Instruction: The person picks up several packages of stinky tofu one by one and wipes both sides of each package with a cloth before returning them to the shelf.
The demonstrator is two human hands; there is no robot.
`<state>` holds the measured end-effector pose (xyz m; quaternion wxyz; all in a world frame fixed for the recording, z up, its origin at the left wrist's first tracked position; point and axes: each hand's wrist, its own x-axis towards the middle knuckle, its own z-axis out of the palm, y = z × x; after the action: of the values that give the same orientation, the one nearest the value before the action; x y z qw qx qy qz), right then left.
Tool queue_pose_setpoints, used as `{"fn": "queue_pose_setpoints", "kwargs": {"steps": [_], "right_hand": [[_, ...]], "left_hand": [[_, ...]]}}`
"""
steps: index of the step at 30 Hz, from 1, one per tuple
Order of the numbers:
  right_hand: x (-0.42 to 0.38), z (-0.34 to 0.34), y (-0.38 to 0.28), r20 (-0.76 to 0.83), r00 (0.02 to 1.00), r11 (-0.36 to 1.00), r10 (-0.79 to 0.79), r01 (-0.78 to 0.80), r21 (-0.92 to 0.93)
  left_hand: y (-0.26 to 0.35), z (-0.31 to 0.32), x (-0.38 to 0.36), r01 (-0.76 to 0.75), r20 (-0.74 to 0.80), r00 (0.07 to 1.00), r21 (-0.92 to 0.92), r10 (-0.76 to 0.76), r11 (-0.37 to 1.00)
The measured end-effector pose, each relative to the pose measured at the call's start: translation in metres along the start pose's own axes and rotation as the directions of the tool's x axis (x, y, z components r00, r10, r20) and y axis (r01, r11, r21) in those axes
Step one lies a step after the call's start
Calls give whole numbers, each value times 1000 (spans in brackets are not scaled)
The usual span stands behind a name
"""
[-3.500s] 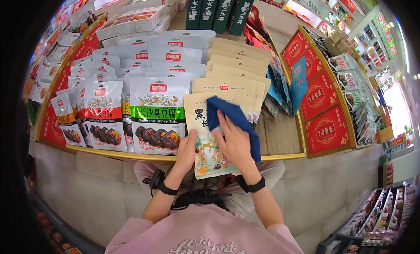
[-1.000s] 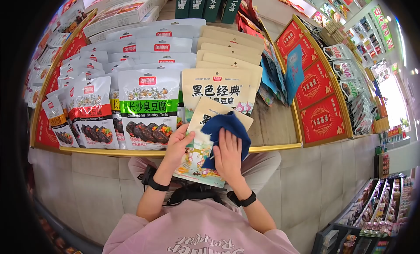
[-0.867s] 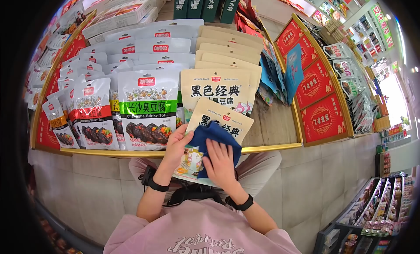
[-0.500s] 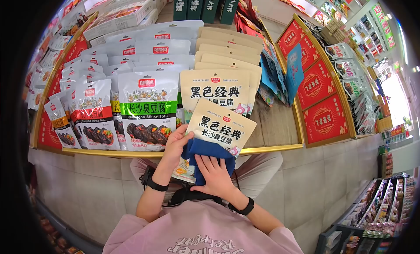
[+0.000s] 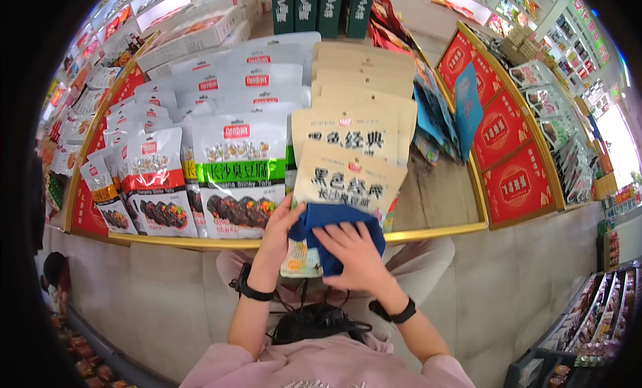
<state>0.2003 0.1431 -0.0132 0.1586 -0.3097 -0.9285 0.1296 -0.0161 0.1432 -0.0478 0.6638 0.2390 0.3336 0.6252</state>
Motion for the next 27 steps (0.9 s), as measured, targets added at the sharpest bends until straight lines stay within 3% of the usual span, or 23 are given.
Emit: {"fn": "queue_pose_setpoints", "kwargs": {"steps": [4, 7, 10, 14, 16, 20, 22, 25, 27], "right_hand": [[21, -21, 11, -19, 999, 999, -26, 27, 20], [39, -37, 23, -91, 996, 1000, 17, -19, -21], [61, -56, 33, -102, 994, 999, -32, 28, -38], [83, -55, 41, -129, 981, 989, -147, 144, -28], [88, -49, 41, -153, 977, 988, -151, 152, -7], [81, -34, 28, -221, 971, 995, -95, 85, -56], [74, -25, 20, -250, 964, 995, -93, 83, -52], [59, -11, 1, -210, 978, 999, -19, 25, 26], [46, 0, -14, -192, 981, 1000, -1, -1, -6]], "left_hand": [[5, 9, -6, -6, 20, 1000, -76, 8, 997], [1, 2, -4, 96, 95, 992, -177, -81, 980], [8, 13, -10, 73, 71, 995, -89, -67, 993], [13, 13, -12, 158, 71, 984, 49, -161, 986], [10, 12, -7, 151, 72, 986, 16, -151, 988], [-7, 2, -6, 74, 24, 997, 27, -75, 997], [-8, 5, -11, 9, -38, 999, 120, -5, 993], [-13, -8, -4, 129, -44, 991, 187, -123, 974], [-8, 3, -11, 104, -54, 994, 146, -97, 984]]}}
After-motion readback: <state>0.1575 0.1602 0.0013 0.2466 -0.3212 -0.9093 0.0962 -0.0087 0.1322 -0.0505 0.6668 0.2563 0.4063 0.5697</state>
